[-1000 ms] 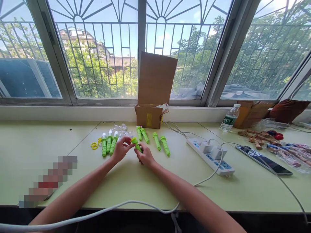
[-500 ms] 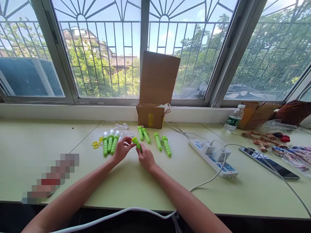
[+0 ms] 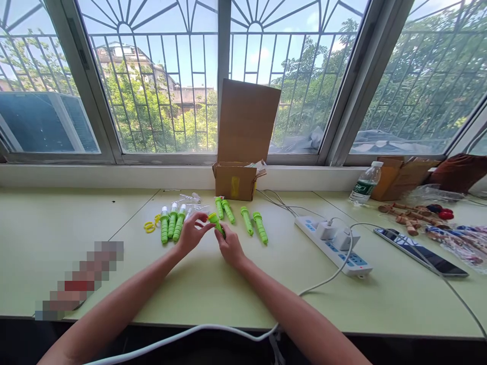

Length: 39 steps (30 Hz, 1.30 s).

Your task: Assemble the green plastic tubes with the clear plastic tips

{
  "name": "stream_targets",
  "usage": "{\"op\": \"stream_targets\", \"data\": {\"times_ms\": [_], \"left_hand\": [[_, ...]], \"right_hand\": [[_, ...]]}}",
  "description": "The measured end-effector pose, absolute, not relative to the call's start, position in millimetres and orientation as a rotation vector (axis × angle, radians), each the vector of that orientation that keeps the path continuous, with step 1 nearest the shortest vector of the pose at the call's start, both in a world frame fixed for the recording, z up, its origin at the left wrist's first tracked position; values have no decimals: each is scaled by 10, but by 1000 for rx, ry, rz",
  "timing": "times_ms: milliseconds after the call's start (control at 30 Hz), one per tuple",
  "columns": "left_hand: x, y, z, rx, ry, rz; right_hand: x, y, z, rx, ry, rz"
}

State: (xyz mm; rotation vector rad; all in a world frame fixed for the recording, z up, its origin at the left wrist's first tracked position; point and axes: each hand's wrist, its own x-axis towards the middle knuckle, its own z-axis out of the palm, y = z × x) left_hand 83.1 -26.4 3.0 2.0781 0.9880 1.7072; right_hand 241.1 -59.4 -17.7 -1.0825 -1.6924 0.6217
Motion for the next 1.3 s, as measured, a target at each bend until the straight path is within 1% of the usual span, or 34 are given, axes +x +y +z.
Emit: {"op": "stream_targets", "data": {"times_ms": [233, 467, 667, 1300], "left_hand": [[841, -260, 31, 2097, 1003, 1717], [843, -248, 32, 2086, 999, 1709], [871, -262, 44, 2037, 980, 1716], [906, -263, 34, 1992, 963, 1703]], "right_hand": [[2406, -579, -191, -1064, -1633, 779], [2406, -582, -192, -1028, -1606, 814], [2409, -604, -143, -979, -1573, 914], [2417, -637, -102, -981, -1531, 977]]}}
